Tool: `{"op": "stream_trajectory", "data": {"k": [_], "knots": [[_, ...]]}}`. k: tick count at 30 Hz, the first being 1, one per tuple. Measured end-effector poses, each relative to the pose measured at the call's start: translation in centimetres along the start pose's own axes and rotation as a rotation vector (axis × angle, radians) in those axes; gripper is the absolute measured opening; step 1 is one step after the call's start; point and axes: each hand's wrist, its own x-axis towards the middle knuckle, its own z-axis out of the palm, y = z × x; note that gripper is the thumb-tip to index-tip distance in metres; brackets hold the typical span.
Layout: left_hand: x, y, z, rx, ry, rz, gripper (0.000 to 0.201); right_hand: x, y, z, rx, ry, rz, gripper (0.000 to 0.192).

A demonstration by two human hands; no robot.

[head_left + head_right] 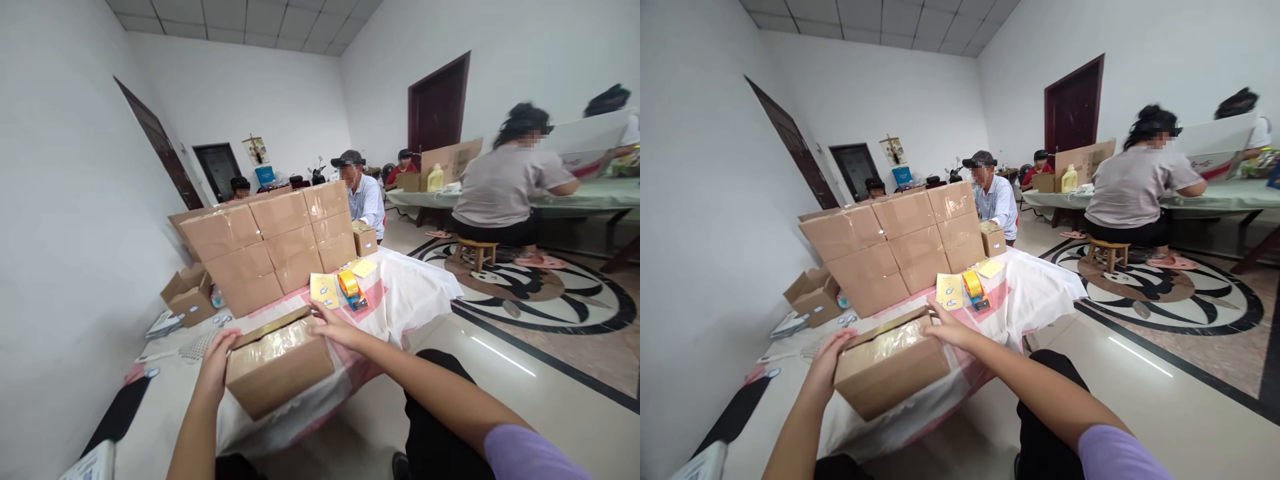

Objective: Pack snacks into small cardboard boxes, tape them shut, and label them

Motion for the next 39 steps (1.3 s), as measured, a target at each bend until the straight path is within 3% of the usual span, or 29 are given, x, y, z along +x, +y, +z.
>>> {"op": "stream_trajectory", "data": {"k": [3,6,8,11,13,16,24,27,29,32,35,37,39], "knots": [[-1.0,1.2,0.1,0.147,0.058,0.171,0.044,0.6,-0.1,0.8,0.041,0.059,0.004,0.083],[-3.1,2.7,1.3,0.564,-0.154,0.506,0.035,0.7,-0.3,1.2,0.025,0.074,-0.007,0.079],[-4.8,3.5,2.4,0.82,-0.305,0.582,0.04,0.6,-0.3,1.2,0.009,0.087,-0.02,0.078],[-6.5,4.2,3.9,1.037,-0.471,0.55,0.058,0.8,0.2,1.0,0.014,0.083,-0.046,0.074],[-7.1,4.4,4.4,1.116,-0.521,0.511,0.074,0.9,0.5,0.9,0.023,0.074,-0.057,0.073],[-7.6,4.9,4.9,1.189,-0.523,0.495,0.083,1.2,0.9,0.8,0.014,0.078,-0.051,0.073],[-8.8,5.9,7.1,1.311,-0.456,0.491,0.074,1.1,0.9,1.2,-0.014,0.088,-0.063,0.069],[-9.2,5.4,7.2,1.31,-0.42,0.526,0.073,1.9,0.8,0.1,-0.03,0.123,-0.085,0.061],[-9.4,5.1,7.1,1.295,-0.373,0.554,0.071,2.8,0.6,-2.1,-0.012,0.249,-0.1,0.051],[-9.7,4.7,6.9,1.267,-0.325,0.605,0.068,4.0,0.1,-7.3,0.023,0.655,-0.143,0.037],[-9.8,4.3,6.7,1.227,-0.313,0.638,0.068,4.2,-0.8,-11.8,-0.007,0.886,-0.167,0.03],[-9.8,4.1,6.7,1.2,-0.302,0.651,0.068,3.6,-1.9,-12.9,-0.028,0.963,-0.233,0.025],[-9.8,4.1,6.7,1.187,-0.302,0.662,0.067,2.3,-3.7,-12.6,-0.065,0.992,-0.431,0.016]]}}
